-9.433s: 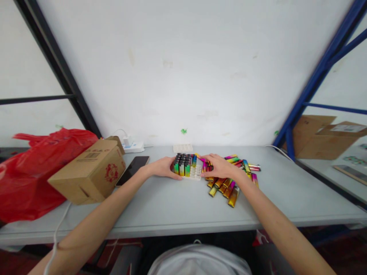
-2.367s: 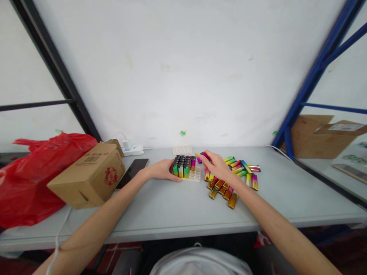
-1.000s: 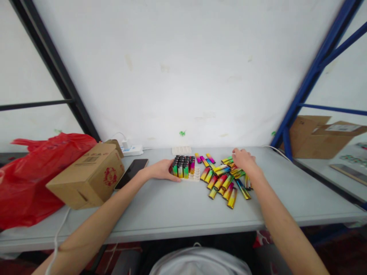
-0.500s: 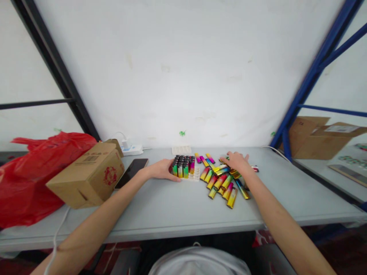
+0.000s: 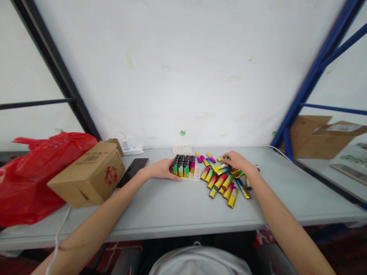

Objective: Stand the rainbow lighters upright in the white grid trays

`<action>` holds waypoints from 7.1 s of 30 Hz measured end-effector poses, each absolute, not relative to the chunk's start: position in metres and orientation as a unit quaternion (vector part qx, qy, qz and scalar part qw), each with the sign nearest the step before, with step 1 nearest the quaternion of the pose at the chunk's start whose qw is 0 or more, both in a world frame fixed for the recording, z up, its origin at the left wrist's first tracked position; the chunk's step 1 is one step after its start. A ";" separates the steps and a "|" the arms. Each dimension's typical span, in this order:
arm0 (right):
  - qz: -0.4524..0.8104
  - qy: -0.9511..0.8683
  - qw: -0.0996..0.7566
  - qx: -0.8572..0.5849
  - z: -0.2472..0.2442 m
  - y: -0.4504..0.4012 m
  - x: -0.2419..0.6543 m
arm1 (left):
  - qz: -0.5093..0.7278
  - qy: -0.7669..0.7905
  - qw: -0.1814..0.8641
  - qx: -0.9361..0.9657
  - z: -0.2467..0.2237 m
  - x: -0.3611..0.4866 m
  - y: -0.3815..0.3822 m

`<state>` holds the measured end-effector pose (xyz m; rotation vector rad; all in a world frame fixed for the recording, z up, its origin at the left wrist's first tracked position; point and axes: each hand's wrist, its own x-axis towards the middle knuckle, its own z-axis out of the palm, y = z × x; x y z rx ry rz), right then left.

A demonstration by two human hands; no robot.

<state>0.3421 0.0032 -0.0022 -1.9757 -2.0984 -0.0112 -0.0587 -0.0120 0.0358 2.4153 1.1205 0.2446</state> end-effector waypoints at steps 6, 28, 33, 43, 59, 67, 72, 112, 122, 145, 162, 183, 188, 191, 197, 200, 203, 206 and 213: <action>-0.013 -0.722 0.134 -0.678 -0.004 0.004 0.342 | 0.083 0.402 0.227 0.883 0.035 -0.059 -0.010; 0.224 -0.648 0.526 -0.504 0.009 -0.014 0.276 | 0.094 0.408 0.233 0.878 0.035 -0.059 -0.011; 0.369 -0.645 0.522 -0.419 0.018 -0.032 0.253 | 0.081 0.407 0.219 0.883 0.036 -0.058 -0.012; 0.415 -0.604 0.478 -0.484 0.023 -0.050 0.227 | 0.075 0.399 0.209 0.890 0.035 -0.059 -0.010; 0.367 -0.661 0.465 -0.461 0.019 -0.050 0.226 | 0.075 0.400 0.224 0.885 0.037 -0.058 -0.013; 0.149 -0.789 0.411 -0.432 0.028 -0.057 0.228 | 0.090 0.393 0.241 0.883 0.035 -0.058 -0.013; 0.117 -0.813 0.392 -0.413 0.033 -0.065 0.225 | 0.094 0.395 0.247 0.880 0.035 -0.057 -0.013; 0.006 -0.589 0.071 -0.805 0.035 -0.041 0.352 | 0.087 0.396 0.218 0.888 0.035 -0.059 -0.011; 0.034 -0.637 0.077 -0.766 0.030 -0.036 0.372 | 0.089 0.398 0.221 0.886 0.037 -0.058 -0.013; 0.181 -0.712 0.434 -0.521 0.021 -0.050 0.233 | 0.099 0.397 0.238 0.881 0.037 -0.057 -0.014; 0.098 -0.729 0.424 -0.529 0.023 -0.058 0.220 | 0.101 0.392 0.242 0.882 0.038 -0.057 -0.015; 0.050 -0.868 0.298 -0.393 0.024 -0.070 0.212 | 0.096 0.387 0.237 0.886 0.037 -0.057 -0.013; 0.033 -0.894 0.211 -0.393 0.024 -0.067 0.210 | 0.102 0.396 0.229 0.884 0.037 -0.057 -0.014; -0.006 -0.885 0.191 -0.425 0.022 -0.065 0.209 | 0.102 0.397 0.228 0.883 0.038 -0.057 -0.015; 0.005 -0.894 0.172 -0.415 0.027 -0.068 0.216 | 0.090 0.395 0.227 0.886 0.037 -0.057 -0.014; -0.010 -0.885 0.208 -0.417 0.035 -0.066 0.229 | 0.088 0.391 0.234 0.886 0.037 -0.058 -0.014; -0.039 -0.847 0.248 -0.468 0.032 -0.056 0.247 | 0.089 0.388 0.239 0.886 0.036 -0.058 -0.013; -0.058 -0.831 0.220 -0.507 0.019 -0.044 0.261 | 0.089 0.396 0.230 0.885 0.036 -0.058 -0.013; -0.048 -0.827 0.118 -0.547 0.017 -0.040 0.256 | 0.103 0.394 0.232 0.883 0.037 -0.058 -0.014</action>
